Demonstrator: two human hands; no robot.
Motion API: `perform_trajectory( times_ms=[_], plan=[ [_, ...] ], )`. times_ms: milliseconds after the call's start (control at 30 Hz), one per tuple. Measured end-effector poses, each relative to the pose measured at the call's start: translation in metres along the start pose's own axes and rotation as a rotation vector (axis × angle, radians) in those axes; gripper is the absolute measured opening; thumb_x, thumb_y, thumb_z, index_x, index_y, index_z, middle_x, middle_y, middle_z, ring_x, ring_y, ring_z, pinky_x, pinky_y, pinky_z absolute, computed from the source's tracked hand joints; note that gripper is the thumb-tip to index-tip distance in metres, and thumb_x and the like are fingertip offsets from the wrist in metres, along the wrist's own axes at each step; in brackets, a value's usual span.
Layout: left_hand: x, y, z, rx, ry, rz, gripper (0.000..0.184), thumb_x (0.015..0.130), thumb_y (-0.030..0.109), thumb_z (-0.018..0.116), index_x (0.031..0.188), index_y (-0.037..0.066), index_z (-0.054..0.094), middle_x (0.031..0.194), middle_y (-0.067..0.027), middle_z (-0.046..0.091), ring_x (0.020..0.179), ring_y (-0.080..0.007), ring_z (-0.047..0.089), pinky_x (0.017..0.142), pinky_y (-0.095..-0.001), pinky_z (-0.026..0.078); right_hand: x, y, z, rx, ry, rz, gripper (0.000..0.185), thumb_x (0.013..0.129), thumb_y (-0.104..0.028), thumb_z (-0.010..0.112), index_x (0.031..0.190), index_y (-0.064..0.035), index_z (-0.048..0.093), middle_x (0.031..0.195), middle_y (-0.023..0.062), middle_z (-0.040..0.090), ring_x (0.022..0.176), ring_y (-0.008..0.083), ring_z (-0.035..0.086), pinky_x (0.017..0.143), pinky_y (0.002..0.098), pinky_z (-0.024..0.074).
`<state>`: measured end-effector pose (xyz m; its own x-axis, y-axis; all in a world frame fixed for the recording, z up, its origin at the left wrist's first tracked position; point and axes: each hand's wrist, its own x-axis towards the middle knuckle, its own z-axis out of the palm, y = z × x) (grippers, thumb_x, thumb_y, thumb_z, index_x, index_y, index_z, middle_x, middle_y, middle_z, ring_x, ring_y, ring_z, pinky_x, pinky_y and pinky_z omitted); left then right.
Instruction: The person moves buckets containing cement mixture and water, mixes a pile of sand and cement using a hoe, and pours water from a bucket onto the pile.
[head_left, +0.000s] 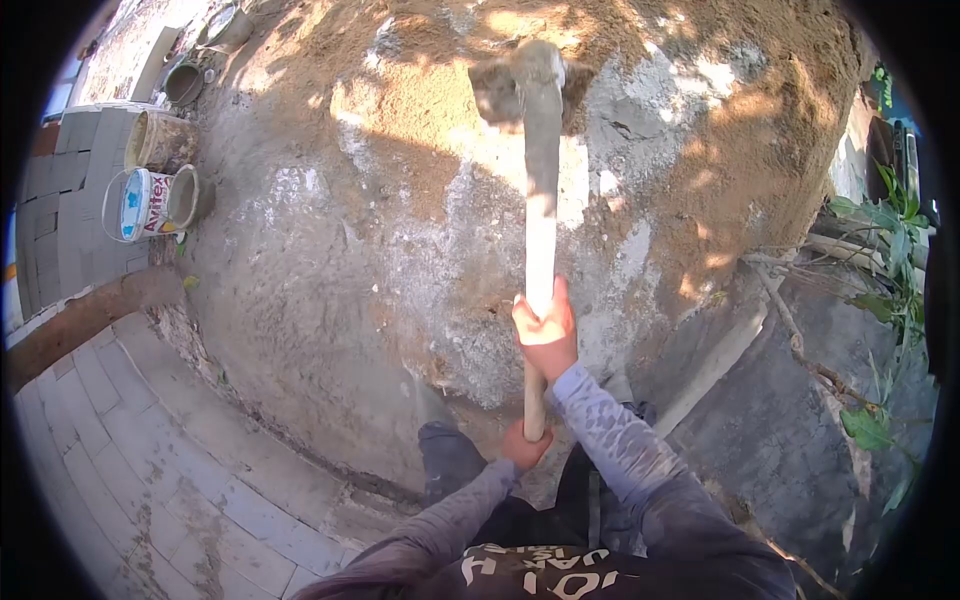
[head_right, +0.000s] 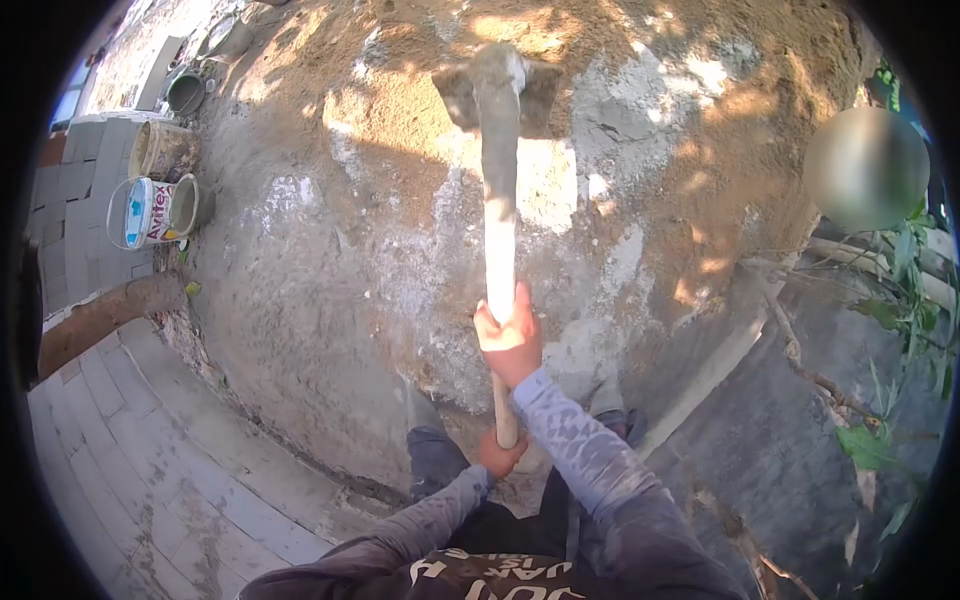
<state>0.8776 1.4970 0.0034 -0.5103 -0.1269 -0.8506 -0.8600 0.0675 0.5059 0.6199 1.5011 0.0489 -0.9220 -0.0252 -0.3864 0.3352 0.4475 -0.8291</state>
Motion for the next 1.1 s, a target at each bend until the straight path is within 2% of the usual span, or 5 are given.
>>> perform_trajectory(
  times_ms=[233, 333, 600, 767, 1100],
  plan=[
    [0.246, 0.136, -0.001, -0.405, -0.095, 0.216, 0.018, 0.076, 0.009, 0.070, 0.078, 0.001, 0.053, 0.056, -0.0045, 0.053, 0.040, -0.0165, 0.049, 0.038, -0.0326, 0.039, 0.257, 0.016, 0.016, -0.108, 0.003, 0.215, 0.053, 0.082, -0.020, 0.062, 0.123, 0.0060, 0.039, 0.104, 0.0333, 0.060, 0.097, 0.0420, 0.063, 0.086, 0.0457, 0.0515],
    [0.185, 0.083, 0.018, -0.391, -0.117, -0.067, 0.019, 0.074, 0.008, 0.068, 0.077, -0.001, 0.052, 0.054, -0.0061, 0.052, 0.039, -0.0179, 0.050, 0.038, -0.0332, 0.040, 0.247, 0.197, 0.088, -0.453, -0.106, 0.305, 0.058, 0.080, -0.030, 0.065, 0.124, 0.0006, 0.041, 0.116, 0.0285, 0.060, 0.104, 0.0397, 0.062, 0.090, 0.0415, 0.0503],
    [-0.103, -0.004, -0.064, -0.158, -0.263, -0.373, 0.024, 0.076, 0.018, 0.069, 0.084, 0.000, 0.055, 0.056, -0.0067, 0.054, 0.043, -0.0177, 0.053, 0.041, -0.0329, 0.042, -0.073, 0.090, 0.050, -0.305, -0.111, 0.474, 0.049, 0.084, -0.021, 0.059, 0.119, 0.0030, 0.034, 0.093, 0.0321, 0.063, 0.083, 0.0444, 0.065, 0.076, 0.0472, 0.0532],
    [-0.232, -0.116, -0.099, 0.095, -0.154, -0.257, 0.056, 0.073, 0.035, 0.078, 0.121, 0.010, 0.062, 0.101, -0.0152, 0.070, 0.097, -0.0263, 0.068, 0.086, -0.0380, 0.051, -0.170, 0.000, -0.006, 0.331, -0.075, 0.663, 0.036, 0.085, -0.011, 0.057, 0.112, 0.0005, 0.037, 0.066, 0.0130, 0.057, 0.046, 0.0224, 0.060, 0.043, 0.0373, 0.0482],
    [0.231, 0.204, 0.043, -0.034, -0.161, 0.256, 0.025, 0.071, 0.014, 0.071, 0.089, 0.001, 0.060, 0.067, -0.0100, 0.062, 0.053, -0.0189, 0.058, 0.053, -0.0353, 0.048, 0.264, 0.020, -0.090, 0.067, 0.246, -0.067, 0.049, 0.082, -0.025, 0.059, 0.116, 0.0046, 0.041, 0.094, 0.0307, 0.064, 0.085, 0.0415, 0.066, 0.081, 0.0450, 0.0506]
  ],
)
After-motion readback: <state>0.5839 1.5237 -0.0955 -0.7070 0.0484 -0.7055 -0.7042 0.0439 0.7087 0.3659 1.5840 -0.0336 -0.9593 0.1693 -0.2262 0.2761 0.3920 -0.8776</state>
